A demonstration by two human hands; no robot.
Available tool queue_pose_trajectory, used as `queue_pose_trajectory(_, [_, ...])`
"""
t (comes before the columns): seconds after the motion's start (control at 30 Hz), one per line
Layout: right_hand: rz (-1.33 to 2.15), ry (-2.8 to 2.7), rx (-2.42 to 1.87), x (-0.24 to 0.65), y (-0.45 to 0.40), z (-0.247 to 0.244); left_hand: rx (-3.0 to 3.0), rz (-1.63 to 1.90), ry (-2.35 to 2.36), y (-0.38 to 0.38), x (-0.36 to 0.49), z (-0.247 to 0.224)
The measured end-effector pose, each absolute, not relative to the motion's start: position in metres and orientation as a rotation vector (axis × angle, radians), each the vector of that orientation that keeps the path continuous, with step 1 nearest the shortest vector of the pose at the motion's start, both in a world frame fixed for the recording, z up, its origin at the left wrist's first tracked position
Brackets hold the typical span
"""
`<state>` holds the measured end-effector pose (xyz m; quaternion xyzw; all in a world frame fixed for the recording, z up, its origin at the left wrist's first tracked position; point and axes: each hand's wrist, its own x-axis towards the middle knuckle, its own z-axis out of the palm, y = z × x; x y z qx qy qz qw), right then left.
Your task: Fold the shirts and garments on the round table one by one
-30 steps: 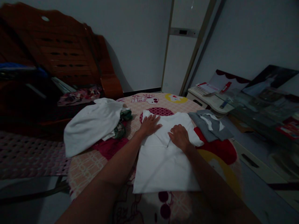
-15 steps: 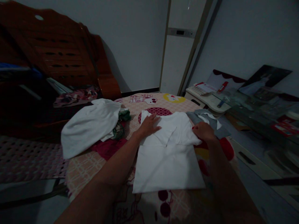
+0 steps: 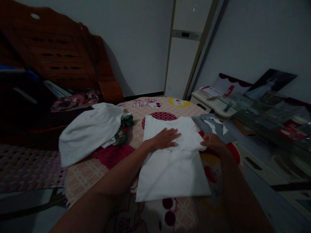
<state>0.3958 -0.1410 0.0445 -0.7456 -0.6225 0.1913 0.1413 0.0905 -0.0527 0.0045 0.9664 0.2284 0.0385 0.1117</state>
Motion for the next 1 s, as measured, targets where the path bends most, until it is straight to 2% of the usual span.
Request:
queue_pose_trajectory(0.17, [0.736,-1.428,-1.847,0.394,-0.137,0.040,2.812,0.043,0.665,-0.062,0.099,0.002])
queue_pose_trajectory(0.27, [0.729,-1.311,-1.714,0.379,-0.130,0.047,2.647,0.163,0.660,-0.060,0.100,-0.001])
queue_pose_trajectory(0.4, [0.688,-1.315,-1.647,0.346,-0.116,0.066,2.088,0.492,0.593,-0.055,0.104,-0.004])
queue_pose_trajectory(0.5, [0.749,-1.328,-1.607,0.322,-0.105,0.075,1.653,0.605,0.558,-0.058,0.114,-0.006])
queue_pose_trajectory(0.83, [0.585,-1.338,-1.694,0.307,-0.085,0.064,1.093,0.570,0.597,-0.076,0.135,0.003])
queue_pose_trajectory(1.0, [0.466,-1.394,-1.658,0.304,-0.078,0.057,1.028,0.520,0.697,-0.084,0.136,0.018])
